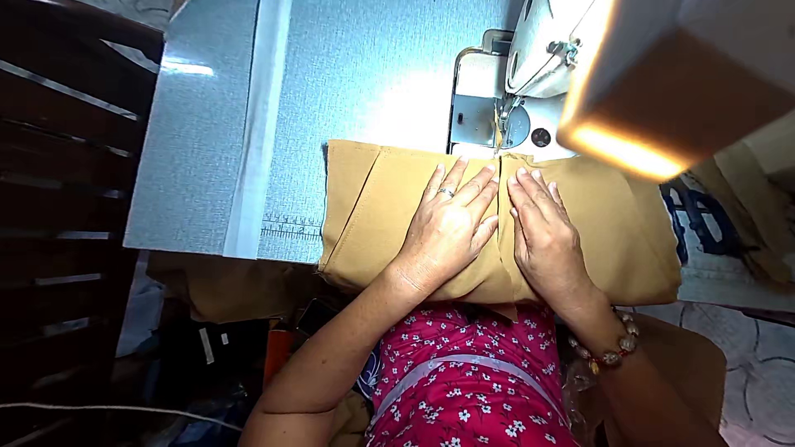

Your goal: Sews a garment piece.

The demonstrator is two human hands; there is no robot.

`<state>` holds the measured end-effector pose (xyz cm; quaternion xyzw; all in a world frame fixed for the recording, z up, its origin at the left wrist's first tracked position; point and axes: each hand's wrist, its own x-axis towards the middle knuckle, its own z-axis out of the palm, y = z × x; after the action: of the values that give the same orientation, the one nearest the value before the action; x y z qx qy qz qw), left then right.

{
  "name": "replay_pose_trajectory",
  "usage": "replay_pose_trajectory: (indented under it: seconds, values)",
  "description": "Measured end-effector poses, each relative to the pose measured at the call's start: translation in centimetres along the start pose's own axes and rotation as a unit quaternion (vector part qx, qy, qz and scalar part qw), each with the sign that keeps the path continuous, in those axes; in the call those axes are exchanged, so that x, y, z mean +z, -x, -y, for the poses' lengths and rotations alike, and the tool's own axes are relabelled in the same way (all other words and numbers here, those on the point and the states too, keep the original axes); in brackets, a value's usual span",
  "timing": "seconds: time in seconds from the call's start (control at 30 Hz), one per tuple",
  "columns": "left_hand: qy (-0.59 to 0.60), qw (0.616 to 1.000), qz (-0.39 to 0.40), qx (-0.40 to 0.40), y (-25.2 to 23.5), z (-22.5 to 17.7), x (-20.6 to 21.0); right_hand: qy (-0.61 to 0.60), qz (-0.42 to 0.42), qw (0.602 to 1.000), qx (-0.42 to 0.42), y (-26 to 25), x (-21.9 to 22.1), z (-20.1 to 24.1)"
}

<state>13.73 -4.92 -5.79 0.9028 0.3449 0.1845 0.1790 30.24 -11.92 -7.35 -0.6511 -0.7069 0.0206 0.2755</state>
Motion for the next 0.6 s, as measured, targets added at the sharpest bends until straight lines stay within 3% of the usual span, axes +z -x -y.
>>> replay_pose_trajectory:
  seconds: [0.6]
  values:
    - [-0.004,1.000,0.001,-0.022,-0.20,-0.58,0.25,-0.011,0.000,1.000,-0.005,-0.44,-0.19,0.18]
